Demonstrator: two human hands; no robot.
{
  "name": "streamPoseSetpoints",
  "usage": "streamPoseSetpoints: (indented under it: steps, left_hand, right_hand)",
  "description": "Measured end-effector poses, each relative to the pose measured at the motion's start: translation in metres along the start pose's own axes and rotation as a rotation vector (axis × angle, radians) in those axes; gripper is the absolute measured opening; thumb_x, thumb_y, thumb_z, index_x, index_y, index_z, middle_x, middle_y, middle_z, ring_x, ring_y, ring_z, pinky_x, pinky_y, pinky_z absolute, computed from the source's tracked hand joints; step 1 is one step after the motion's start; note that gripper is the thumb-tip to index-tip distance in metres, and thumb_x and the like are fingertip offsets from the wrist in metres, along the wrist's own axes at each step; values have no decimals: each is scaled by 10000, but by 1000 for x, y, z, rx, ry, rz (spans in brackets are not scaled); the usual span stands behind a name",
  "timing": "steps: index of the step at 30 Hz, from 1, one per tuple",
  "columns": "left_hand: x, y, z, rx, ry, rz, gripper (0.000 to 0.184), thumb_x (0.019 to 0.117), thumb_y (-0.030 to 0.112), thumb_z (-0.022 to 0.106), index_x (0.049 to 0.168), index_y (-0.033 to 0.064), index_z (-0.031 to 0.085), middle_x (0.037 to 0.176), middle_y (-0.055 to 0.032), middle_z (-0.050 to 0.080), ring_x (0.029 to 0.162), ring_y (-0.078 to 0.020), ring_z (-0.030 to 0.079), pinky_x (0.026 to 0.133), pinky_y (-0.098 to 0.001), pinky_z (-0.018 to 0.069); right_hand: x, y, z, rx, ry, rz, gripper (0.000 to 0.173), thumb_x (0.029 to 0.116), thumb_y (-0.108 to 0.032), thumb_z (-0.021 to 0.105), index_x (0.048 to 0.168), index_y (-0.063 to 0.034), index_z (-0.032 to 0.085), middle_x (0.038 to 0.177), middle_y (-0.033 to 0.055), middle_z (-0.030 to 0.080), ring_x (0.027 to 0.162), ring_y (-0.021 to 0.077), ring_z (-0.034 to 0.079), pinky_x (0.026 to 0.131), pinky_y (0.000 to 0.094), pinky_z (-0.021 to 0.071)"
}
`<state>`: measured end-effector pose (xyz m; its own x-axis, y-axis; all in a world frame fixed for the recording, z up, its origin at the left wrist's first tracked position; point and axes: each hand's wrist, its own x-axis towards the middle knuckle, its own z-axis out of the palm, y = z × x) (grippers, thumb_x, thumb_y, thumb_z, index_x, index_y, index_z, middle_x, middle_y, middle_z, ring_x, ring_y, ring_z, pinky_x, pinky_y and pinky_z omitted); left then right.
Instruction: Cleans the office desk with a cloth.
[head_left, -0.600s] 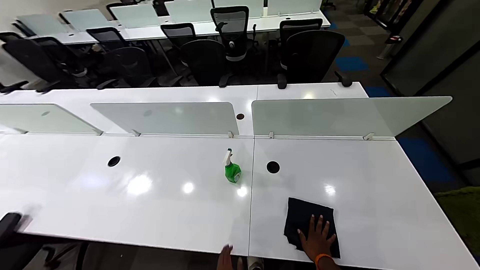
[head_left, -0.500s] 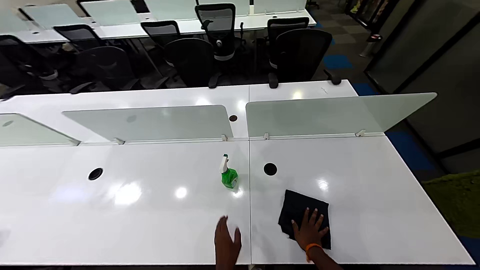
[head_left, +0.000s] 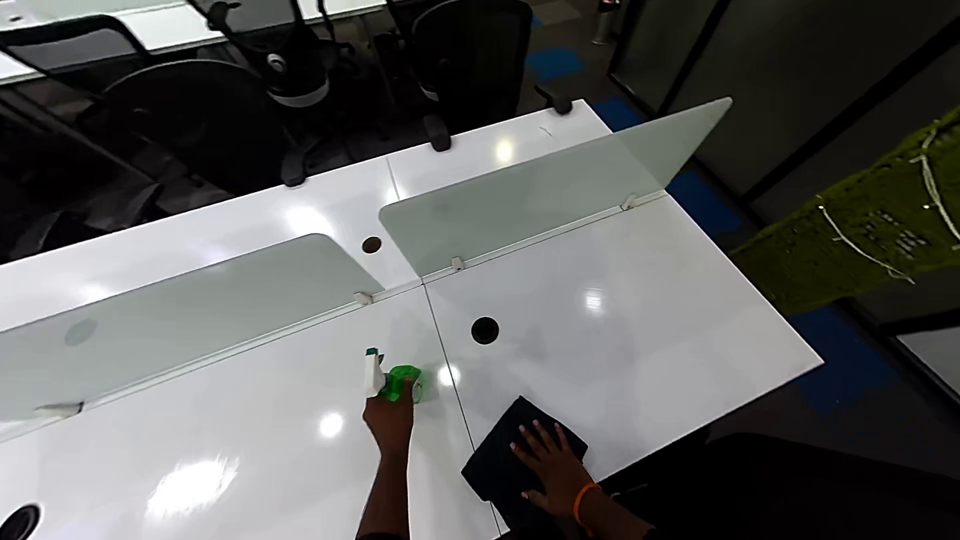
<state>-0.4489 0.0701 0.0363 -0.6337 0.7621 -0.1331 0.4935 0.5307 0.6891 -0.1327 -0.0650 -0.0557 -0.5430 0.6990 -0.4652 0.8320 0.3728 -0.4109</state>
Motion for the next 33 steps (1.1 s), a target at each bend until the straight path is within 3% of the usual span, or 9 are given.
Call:
streamPoseSetpoints:
  steps: [4,8,12,16,19,24,33]
  left_hand:
    - [-16,3,5,43,59,20,489,900,260,796,1202,-98,657,1142,-284,697,1123,-384,673,1027,-552,491]
    - [-60,16,16,-4,8,90,476,886,230,812,1218,-77,665,1141,-249,717,1108,-328,697,1021,-511,517]
    - [-115,32,38,-83,-125,179,467,870,203,818,1220,-68,668,1082,-208,742,1020,-257,732,960,-462,571]
    - [-171,44,73,-222,-257,237,507,838,186,836,1237,-69,656,1079,-169,753,997,-187,744,940,-395,603]
    - [-212,52,90,-263,-325,257,527,840,190,831,1269,-57,651,1098,-167,749,1001,-194,741,938,-398,603]
    - [-251,53,107,-320,-312,244,552,828,192,845,1279,-59,648,1105,-158,752,983,-164,745,923,-355,607]
    - [-256,47,108,-25,-371,251,575,872,355,793,1325,37,635,1098,-129,752,980,-259,744,890,-511,598]
  right_hand:
    - [48,19,-36,55,103,55,862,892,-740,519,1626,-374,252,1738,-9,111,1596,353,37,1190,749,8]
    - [80,65,-89,98,166,327,866,899,-772,462,1634,-391,211,1739,-23,95,1601,304,3,1215,703,-6]
    - [34,131,-101,72,303,568,890,894,-767,506,1635,-348,245,1735,30,121,1593,352,57,1206,712,82]
    - [-43,170,-74,28,323,723,894,920,-751,449,1649,-288,219,1732,74,122,1590,375,60,1205,718,71]
    - [-79,152,-46,53,265,818,915,938,-745,396,1663,-249,139,1735,118,47,1587,404,10,1190,740,46]
    - [-89,107,-4,47,250,760,1000,879,-793,433,1662,-233,159,1725,164,66,1571,465,41,1168,771,47]
    - [-96,107,-10,58,173,720,1034,855,-799,487,1665,-280,106,1737,112,15,1583,420,1,1179,747,54]
